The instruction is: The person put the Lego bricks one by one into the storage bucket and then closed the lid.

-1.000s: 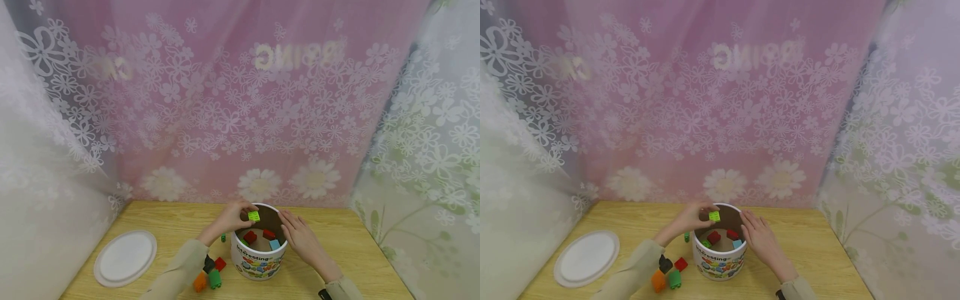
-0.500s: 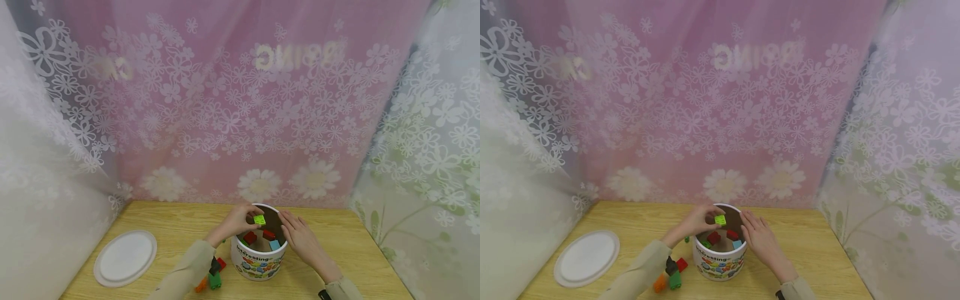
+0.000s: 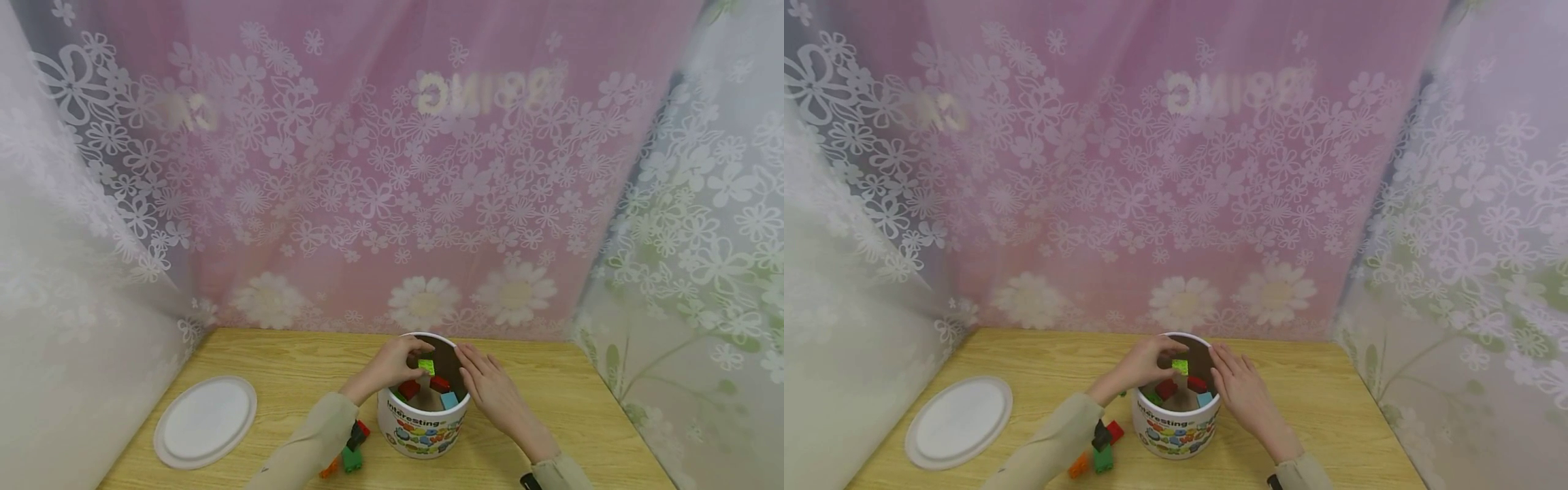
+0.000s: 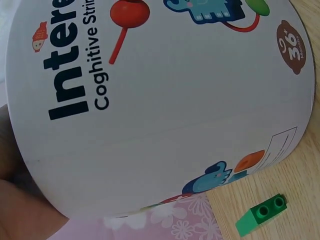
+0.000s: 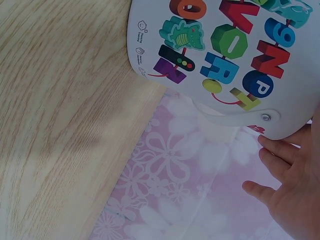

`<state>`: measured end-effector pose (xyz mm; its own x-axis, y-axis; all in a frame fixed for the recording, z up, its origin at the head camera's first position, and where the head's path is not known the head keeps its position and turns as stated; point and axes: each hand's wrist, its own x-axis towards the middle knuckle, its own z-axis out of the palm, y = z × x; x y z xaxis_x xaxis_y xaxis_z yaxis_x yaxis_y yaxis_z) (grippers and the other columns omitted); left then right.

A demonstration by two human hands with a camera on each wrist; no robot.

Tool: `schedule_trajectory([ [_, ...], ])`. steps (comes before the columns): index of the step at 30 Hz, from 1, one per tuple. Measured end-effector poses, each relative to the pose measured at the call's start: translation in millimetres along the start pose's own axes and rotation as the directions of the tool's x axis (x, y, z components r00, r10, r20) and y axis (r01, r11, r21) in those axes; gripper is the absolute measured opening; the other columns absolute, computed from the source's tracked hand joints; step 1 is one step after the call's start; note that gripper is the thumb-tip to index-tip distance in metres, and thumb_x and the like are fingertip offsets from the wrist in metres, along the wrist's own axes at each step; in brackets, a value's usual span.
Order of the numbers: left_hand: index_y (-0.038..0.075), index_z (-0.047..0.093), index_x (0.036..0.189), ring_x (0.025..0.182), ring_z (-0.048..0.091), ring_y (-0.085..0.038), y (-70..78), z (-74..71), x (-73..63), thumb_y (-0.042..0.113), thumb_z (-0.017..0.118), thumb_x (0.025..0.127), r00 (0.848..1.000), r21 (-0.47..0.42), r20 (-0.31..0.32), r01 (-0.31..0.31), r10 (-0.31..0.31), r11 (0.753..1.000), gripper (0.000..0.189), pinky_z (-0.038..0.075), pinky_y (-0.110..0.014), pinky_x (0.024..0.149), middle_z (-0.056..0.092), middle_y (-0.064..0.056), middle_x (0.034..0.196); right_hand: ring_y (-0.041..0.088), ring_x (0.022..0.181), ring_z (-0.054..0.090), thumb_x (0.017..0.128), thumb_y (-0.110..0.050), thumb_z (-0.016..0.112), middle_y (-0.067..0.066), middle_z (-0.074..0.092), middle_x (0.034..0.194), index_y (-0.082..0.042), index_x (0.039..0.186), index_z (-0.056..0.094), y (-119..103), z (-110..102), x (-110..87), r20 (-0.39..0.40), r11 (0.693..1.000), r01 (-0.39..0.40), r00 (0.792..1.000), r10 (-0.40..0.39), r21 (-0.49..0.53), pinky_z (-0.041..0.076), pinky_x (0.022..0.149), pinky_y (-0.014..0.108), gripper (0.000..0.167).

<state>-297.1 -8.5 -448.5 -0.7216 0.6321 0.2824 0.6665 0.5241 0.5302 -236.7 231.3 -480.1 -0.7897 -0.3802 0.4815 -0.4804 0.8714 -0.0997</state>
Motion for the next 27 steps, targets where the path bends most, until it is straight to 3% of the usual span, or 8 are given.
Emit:
schedule_trajectory([
  [6, 0.010, 0.068, 0.129, 0.110, 0.065, -0.024, 0.5, -0.9, -1.8, 0.015, 0.073, 0.095, 0.999, -0.061, -0.024, 0.026, -0.027, 0.998, 0.035, 0.057, -0.034, 0.092, 0.067, -0.007, 0.125, 0.037, 0.136, 0.050, 0.101, -0.015, 0.061, 0.018, 0.053, 0.148, 0.001, 0.144, 0.054, 1.2, 1.7, -0.2, -0.012, 1.000, 0.013, 1.000, -0.013, -0.003, 0.038, 0.110, 0.063, 0.046],
  [12, 0.005, 0.068, 0.126, 0.105, 0.068, -0.021, -3.5, -8.8, -4.6, 0.014, 0.071, 0.097, 0.995, -0.147, -0.096, -0.016, 0.002, 0.989, 0.031, 0.058, -0.031, 0.091, 0.070, -0.010, 0.121, 0.038, 0.135, 0.051, 0.100, -0.013, 0.062, 0.019, 0.054, 0.146, 0.002, 0.143, 0.055, 1.3, 2.0, 0.5, -0.032, 1.000, 0.020, 0.999, -0.020, 0.000, 0.039, 0.109, 0.064, 0.046],
  [24, 0.008, 0.068, 0.127, 0.107, 0.067, -0.031, -6.2, -26.0, -20.4, 0.015, 0.073, 0.095, 0.980, -0.183, -0.195, -0.077, 0.041, 0.980, 0.033, 0.058, -0.046, 0.090, 0.070, -0.010, 0.120, 0.036, 0.140, 0.046, 0.103, -0.017, 0.058, 0.019, 0.051, 0.150, 0.001, 0.147, 0.051, 0.6, 0.1, 0.7, 0.031, 1.000, -0.012, 0.999, 0.012, 0.015, 0.034, 0.114, 0.062, 0.047],
  [27, 0.010, 0.068, 0.128, 0.108, 0.067, -0.027, -6.6, -30.1, -25.2, 0.015, 0.074, 0.095, 0.977, -0.176, -0.211, -0.069, 0.031, 0.982, 0.034, 0.059, -0.044, 0.090, 0.070, -0.006, 0.120, 0.036, 0.140, 0.046, 0.104, -0.017, 0.058, 0.018, 0.050, 0.151, 0.000, 0.147, 0.051, 0.6, 0.3, 0.9, 0.032, 1.000, -0.013, 0.999, 0.013, 0.013, 0.034, 0.115, 0.062, 0.047],
])
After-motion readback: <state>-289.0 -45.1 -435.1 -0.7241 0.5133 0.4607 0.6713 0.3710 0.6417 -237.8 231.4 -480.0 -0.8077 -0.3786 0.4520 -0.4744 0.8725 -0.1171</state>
